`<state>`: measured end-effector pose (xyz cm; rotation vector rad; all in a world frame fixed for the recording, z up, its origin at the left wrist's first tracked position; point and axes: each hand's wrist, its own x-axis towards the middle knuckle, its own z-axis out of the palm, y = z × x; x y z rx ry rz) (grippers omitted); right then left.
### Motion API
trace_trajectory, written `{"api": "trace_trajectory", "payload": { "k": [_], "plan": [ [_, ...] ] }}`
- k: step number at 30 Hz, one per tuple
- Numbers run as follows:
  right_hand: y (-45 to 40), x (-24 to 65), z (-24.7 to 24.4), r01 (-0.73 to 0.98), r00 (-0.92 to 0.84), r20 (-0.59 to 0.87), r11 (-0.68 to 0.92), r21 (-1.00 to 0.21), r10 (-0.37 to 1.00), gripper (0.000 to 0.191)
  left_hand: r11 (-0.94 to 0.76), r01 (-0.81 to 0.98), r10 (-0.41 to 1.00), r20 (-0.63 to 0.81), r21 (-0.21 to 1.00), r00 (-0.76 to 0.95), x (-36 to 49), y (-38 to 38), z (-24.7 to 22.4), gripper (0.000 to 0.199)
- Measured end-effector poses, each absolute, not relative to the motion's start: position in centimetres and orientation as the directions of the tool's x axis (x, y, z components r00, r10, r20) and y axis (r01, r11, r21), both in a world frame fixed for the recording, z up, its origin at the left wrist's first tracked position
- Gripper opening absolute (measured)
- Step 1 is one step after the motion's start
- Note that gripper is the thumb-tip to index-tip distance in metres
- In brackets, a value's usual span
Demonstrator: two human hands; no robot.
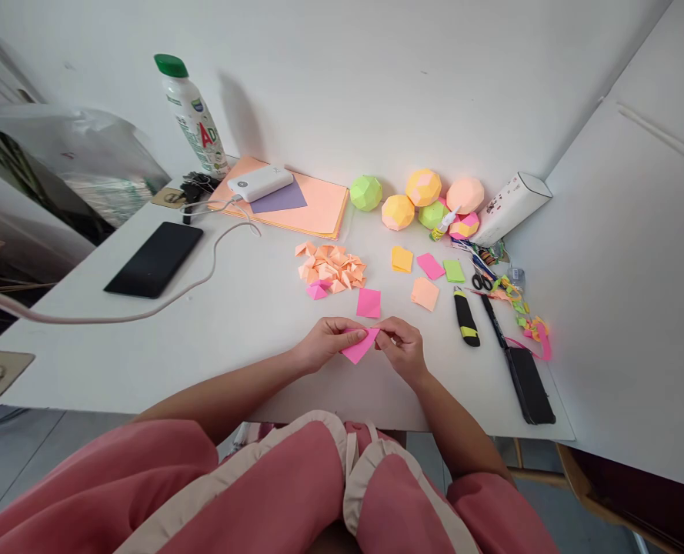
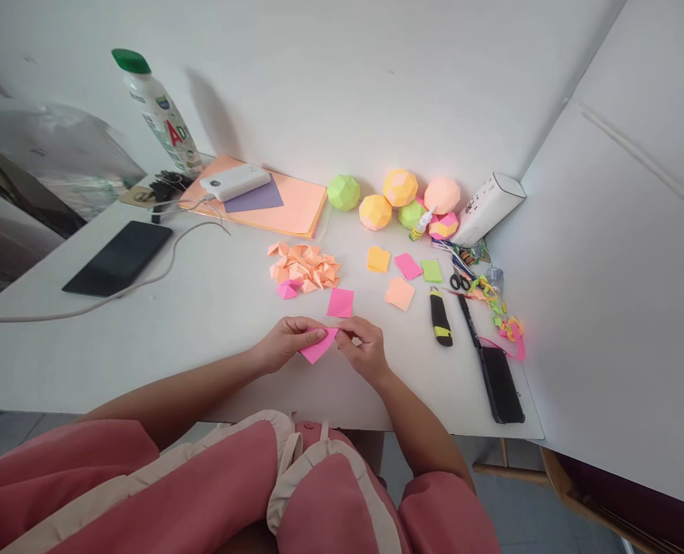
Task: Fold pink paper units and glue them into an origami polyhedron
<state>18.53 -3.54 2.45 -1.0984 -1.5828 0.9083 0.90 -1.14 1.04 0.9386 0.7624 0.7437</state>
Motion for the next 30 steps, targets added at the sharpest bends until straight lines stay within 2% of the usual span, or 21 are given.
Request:
{"api": "trace_trajectory", "payload": {
  "k": [9, 18, 24, 30],
  "plan": [
    [-3.65, 18.74, 2.39, 0.015, -0.193, 0.133, 0.138, -0.990, 0.972, 0.011, 0.261, -0.211, 0.823, -0.103, 0.942, 0.559, 0.68, -1.29, 1.43, 0.027],
    [-3.32, 18.88, 2.15, -0.119, -0.206, 0.024, -0.001, -0.993, 0.978, 0.015, -0.089, -0.090, 0.883, 0.120, 0.992, 0.454, 0.30, -1.55, 1.41, 0.024],
    [-3.16, 19.13, 1.83, -0.191, -0.270, 0.021, -0.032, -0.981, 0.963, 0.019, -0.321, 0.030, 0.876, 0.285, 0.947, 0.389, 0.19, -1.58, 1.46, 0.025],
    [-3.18, 18.84, 1.81, -0.178, -0.225, 0.035, -0.006, -0.984, 0.974, 0.014, -0.525, 0.134, 0.807, 0.441, 0.841, 0.393, 0.18, -1.45, 1.05, 0.028]
  ]
}}
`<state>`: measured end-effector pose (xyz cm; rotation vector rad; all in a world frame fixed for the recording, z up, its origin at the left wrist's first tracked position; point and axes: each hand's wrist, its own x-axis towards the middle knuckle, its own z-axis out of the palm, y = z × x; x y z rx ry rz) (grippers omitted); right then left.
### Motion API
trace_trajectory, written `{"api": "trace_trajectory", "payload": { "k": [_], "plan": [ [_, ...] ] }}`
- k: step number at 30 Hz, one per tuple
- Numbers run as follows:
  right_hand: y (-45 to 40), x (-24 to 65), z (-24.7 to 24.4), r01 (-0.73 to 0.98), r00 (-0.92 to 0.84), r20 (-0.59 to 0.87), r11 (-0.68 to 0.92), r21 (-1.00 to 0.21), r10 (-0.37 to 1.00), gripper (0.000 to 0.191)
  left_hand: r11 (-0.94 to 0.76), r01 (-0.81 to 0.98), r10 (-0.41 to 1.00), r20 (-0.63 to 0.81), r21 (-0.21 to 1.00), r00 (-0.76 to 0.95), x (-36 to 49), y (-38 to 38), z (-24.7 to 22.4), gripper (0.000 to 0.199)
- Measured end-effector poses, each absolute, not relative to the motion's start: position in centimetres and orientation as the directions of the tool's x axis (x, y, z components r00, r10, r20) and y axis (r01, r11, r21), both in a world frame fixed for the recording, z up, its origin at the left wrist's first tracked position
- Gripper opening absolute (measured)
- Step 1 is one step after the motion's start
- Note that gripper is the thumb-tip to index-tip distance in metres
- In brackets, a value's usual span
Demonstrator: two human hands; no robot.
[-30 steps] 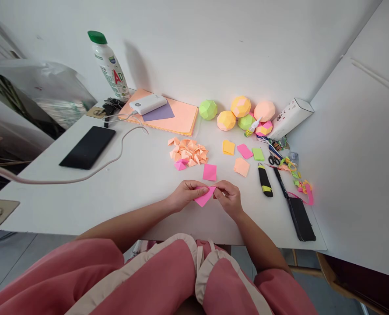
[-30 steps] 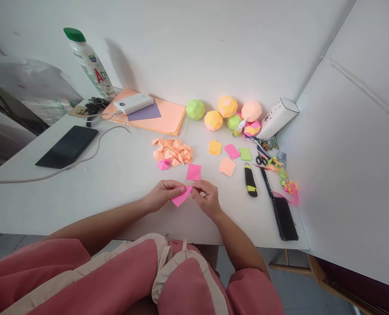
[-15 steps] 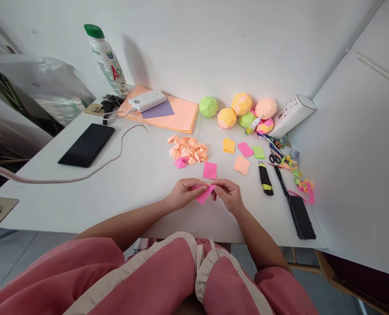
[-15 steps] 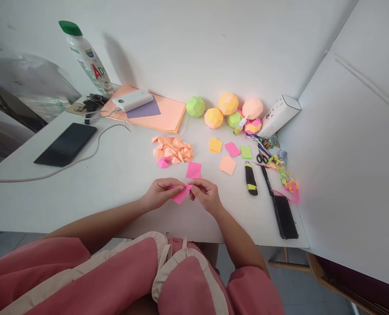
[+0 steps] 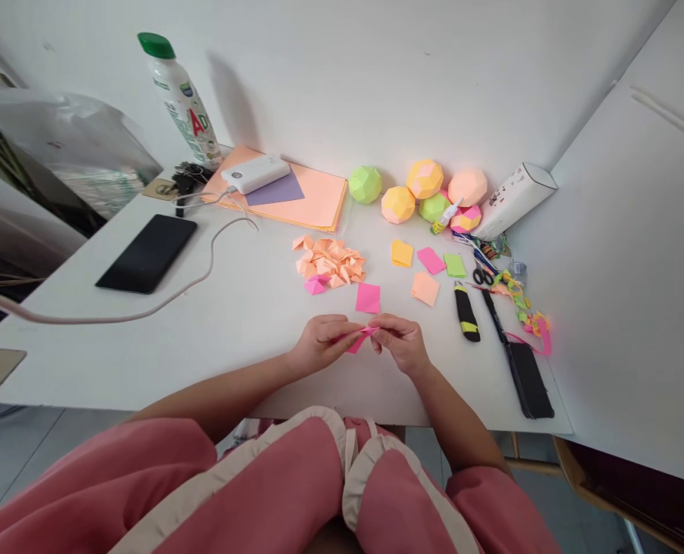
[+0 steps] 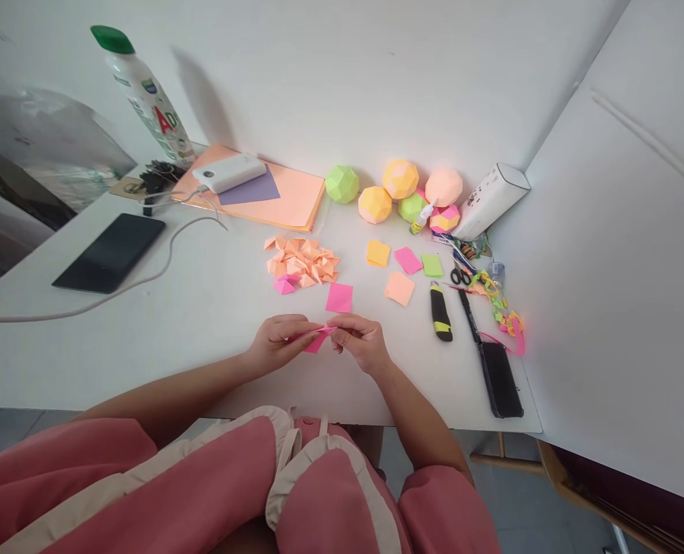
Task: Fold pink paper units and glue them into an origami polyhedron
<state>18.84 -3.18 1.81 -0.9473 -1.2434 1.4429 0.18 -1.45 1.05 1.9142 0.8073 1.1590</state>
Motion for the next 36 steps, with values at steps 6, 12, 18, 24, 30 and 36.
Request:
{"api": "trace_trajectory", "payload": {
  "k": [6, 12, 18, 24, 30, 36],
  "plan": [
    [-3.19, 18.88, 2.08, -0.181, -0.225, 0.025, -0.016, -0.983, 0.974, 0.011, -0.609, 0.160, 0.758, 0.511, 0.777, 0.405, 0.13, -1.38, 0.63, 0.027],
    [-3.19, 18.85, 2.19, -0.163, -0.222, 0.041, 0.004, -0.987, 0.974, 0.008, -0.646, 0.161, 0.733, 0.547, 0.746, 0.405, 0.21, -1.48, 0.64, 0.023],
    [-3.16, 18.87, 2.08, -0.140, -0.205, 0.057, 0.028, -0.990, 0.977, 0.008, -0.572, 0.130, 0.777, 0.485, 0.810, 0.401, 0.33, -1.65, 1.07, 0.024],
    [-3.00, 18.87, 2.19, -0.150, -0.222, 0.024, -0.010, -0.989, 0.975, 0.010, -0.561, 0.110, 0.787, 0.487, 0.821, 0.380, 0.40, -1.64, 1.15, 0.024],
    [-2.87, 18.90, 2.16, -0.168, -0.250, -0.015, -0.058, -0.984, 0.968, 0.010, -0.560, 0.118, 0.789, 0.484, 0.820, 0.379, 0.39, -1.58, 0.77, 0.023],
    [-2.94, 18.83, 1.97, -0.176, -0.198, 0.001, -0.034, -0.984, 0.980, 0.009, -0.466, 0.097, 0.835, 0.401, 0.879, 0.378, 0.40, -1.77, 1.13, 0.024]
  ]
}}
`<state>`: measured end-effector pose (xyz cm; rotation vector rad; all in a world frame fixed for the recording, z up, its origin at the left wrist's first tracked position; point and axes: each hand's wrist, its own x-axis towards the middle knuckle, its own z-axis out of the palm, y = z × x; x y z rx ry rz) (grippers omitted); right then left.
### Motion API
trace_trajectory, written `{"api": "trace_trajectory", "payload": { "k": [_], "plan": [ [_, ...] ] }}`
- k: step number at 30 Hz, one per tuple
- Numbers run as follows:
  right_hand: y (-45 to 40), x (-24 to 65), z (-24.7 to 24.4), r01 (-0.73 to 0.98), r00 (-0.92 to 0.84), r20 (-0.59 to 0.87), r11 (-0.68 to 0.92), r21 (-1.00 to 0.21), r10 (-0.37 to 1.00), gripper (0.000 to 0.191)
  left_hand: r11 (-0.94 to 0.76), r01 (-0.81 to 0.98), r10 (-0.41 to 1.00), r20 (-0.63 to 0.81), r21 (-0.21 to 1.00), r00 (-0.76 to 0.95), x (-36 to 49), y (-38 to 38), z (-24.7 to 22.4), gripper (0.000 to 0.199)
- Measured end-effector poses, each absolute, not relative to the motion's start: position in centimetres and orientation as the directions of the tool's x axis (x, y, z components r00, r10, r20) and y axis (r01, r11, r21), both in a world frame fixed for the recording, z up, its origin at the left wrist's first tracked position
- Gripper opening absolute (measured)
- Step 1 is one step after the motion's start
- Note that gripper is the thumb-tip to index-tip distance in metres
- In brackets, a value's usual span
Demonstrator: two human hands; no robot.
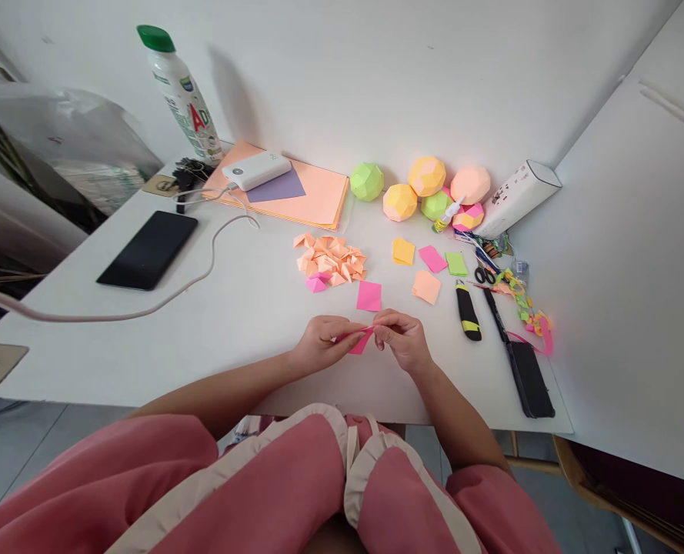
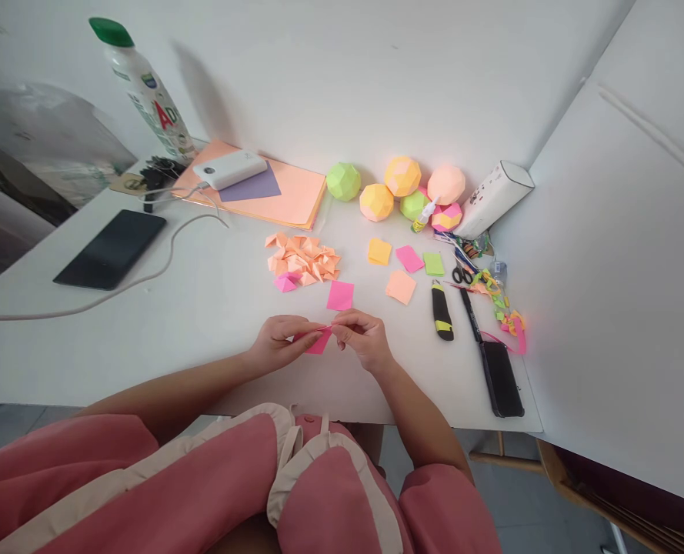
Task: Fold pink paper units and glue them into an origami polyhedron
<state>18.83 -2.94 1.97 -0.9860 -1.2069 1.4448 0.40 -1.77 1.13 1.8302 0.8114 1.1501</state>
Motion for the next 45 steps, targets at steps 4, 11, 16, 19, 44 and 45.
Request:
{"api": "trace_trajectory", "payload": {
  "k": [4, 11, 16, 19, 44, 45],
  "plan": [
    [-2.9, 18.8, 1.9, -0.169, -0.162, 0.022, -0.006, -0.986, 0.987, 0.010, -0.367, 0.098, 0.869, 0.304, 0.925, 0.391, 0.3, -1.9, 1.6, 0.027],
    [-2.8, 19.0, 1.9, -0.183, -0.247, -0.048, -0.095, -0.979, 0.968, 0.013, -0.433, 0.080, 0.845, 0.373, 0.898, 0.384, 0.3, -1.8, 1.3, 0.022],
    [-2.8, 18.9, 1.9, -0.184, -0.228, -0.035, -0.078, -0.980, 0.973, 0.009, -0.508, 0.099, 0.816, 0.441, 0.855, 0.374, 0.4, -1.6, 1.0, 0.021],
    [-2.9, 18.7, 1.9, -0.177, -0.177, 0.007, -0.025, -0.984, 0.984, 0.007, -0.446, 0.102, 0.846, 0.382, 0.889, 0.372, 0.4, -1.8, 1.1, 0.022],
    [-3.7, 17.5, 1.9, 0.029, -0.149, 0.138, 0.144, -0.989, 0.979, 0.014, -0.214, 0.018, 0.896, 0.189, 0.977, 0.402, 0.5, -1.7, 1.4, 0.019],
    [-3.7, 17.5, 1.9, 0.029, -0.149, 0.140, 0.146, -0.989, 0.979, 0.013, -0.240, 0.025, 0.897, 0.212, 0.970, 0.389, 0.5, -1.7, 1.4, 0.018]
  ]
}}
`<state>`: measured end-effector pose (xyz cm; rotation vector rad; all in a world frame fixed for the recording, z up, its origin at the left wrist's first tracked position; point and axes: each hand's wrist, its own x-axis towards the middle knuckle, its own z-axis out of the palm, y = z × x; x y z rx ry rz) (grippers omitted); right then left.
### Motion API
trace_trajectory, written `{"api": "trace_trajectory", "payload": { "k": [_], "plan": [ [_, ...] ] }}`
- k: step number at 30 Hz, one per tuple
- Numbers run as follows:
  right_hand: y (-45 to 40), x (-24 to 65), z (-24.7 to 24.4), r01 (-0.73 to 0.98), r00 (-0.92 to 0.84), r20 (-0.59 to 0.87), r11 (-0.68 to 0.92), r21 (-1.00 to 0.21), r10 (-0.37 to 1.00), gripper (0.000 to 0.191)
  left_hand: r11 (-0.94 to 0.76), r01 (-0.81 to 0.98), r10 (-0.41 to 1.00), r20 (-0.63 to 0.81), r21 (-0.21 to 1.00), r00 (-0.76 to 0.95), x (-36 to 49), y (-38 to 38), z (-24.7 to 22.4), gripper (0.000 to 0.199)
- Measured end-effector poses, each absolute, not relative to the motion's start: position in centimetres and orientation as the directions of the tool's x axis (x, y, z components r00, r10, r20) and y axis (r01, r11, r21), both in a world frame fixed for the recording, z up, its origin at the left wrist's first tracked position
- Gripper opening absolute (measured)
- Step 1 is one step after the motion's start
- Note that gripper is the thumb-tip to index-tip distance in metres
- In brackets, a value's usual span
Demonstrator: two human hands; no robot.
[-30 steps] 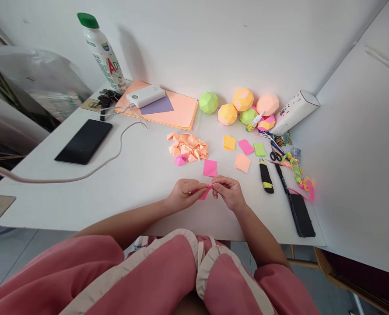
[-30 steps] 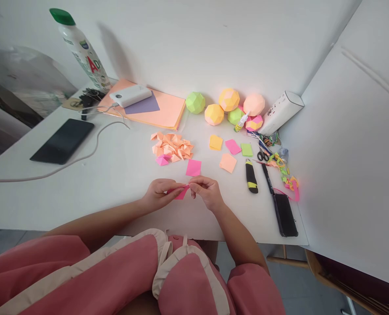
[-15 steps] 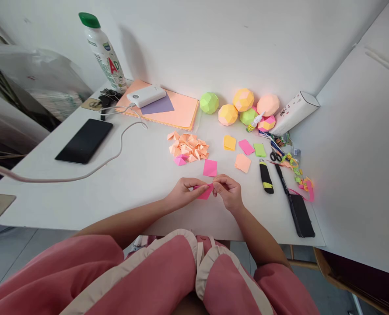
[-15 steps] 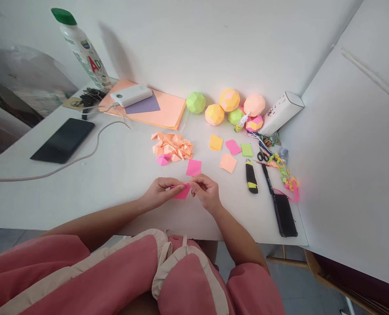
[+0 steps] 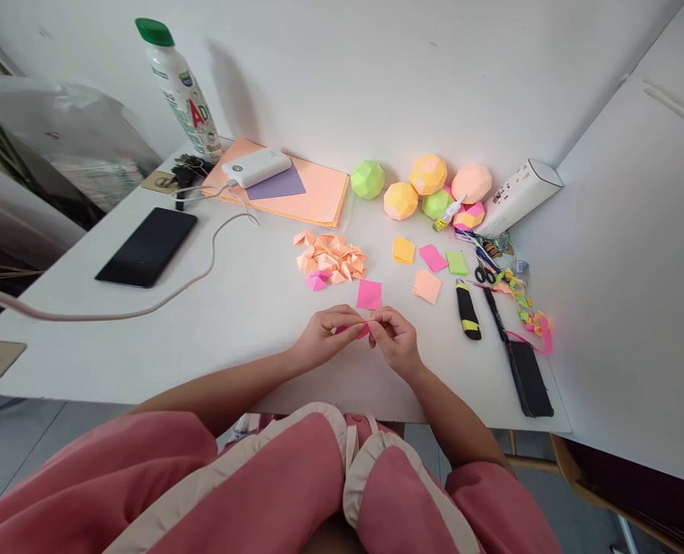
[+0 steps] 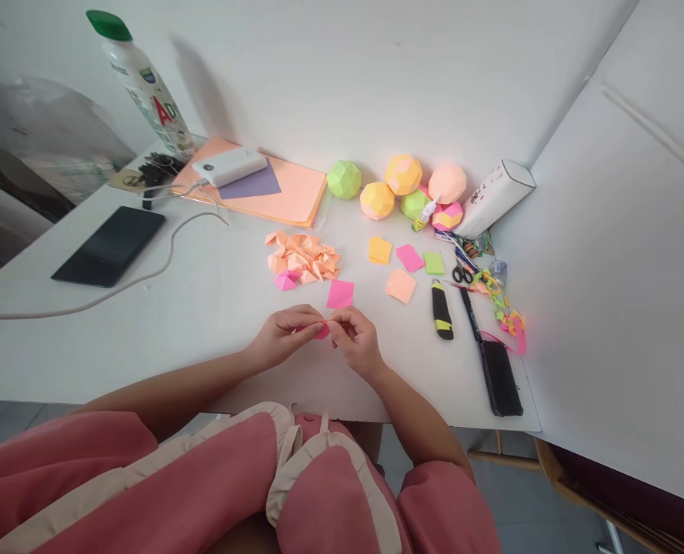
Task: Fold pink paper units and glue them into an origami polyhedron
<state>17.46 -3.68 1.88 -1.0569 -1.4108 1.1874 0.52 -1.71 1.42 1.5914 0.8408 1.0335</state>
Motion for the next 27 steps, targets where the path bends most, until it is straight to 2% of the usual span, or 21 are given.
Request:
{"api": "trace_trajectory", "payload": {
  "k": [6, 14, 21, 27],
  "plan": [
    [-3.57, 17.38, 1.77, 0.004, -0.162, 0.119, 0.121, -0.993, 0.980, 0.009, -0.441, 0.074, 0.855, 0.393, 0.895, 0.340, 0.55, -1.73, 0.94, 0.017],
    [-3.57, 17.63, 2.26, -0.010, -0.165, 0.142, 0.142, -0.990, 0.976, 0.009, -0.516, 0.094, 0.826, 0.466, 0.851, 0.318, 0.54, -1.75, 1.14, 0.016],
    [-3.52, 17.53, 1.98, 0.004, -0.143, 0.156, 0.158, -0.987, 0.977, 0.009, -0.413, 0.052, 0.868, 0.375, 0.909, 0.327, 0.71, -1.76, 1.48, 0.011],
    [-3.62, 17.37, 2.05, 0.016, -0.147, 0.109, 0.113, -0.994, 0.983, 0.014, -0.257, 0.016, 0.904, 0.234, 0.966, 0.358, 0.45, -1.74, 1.60, 0.016]
  ]
}}
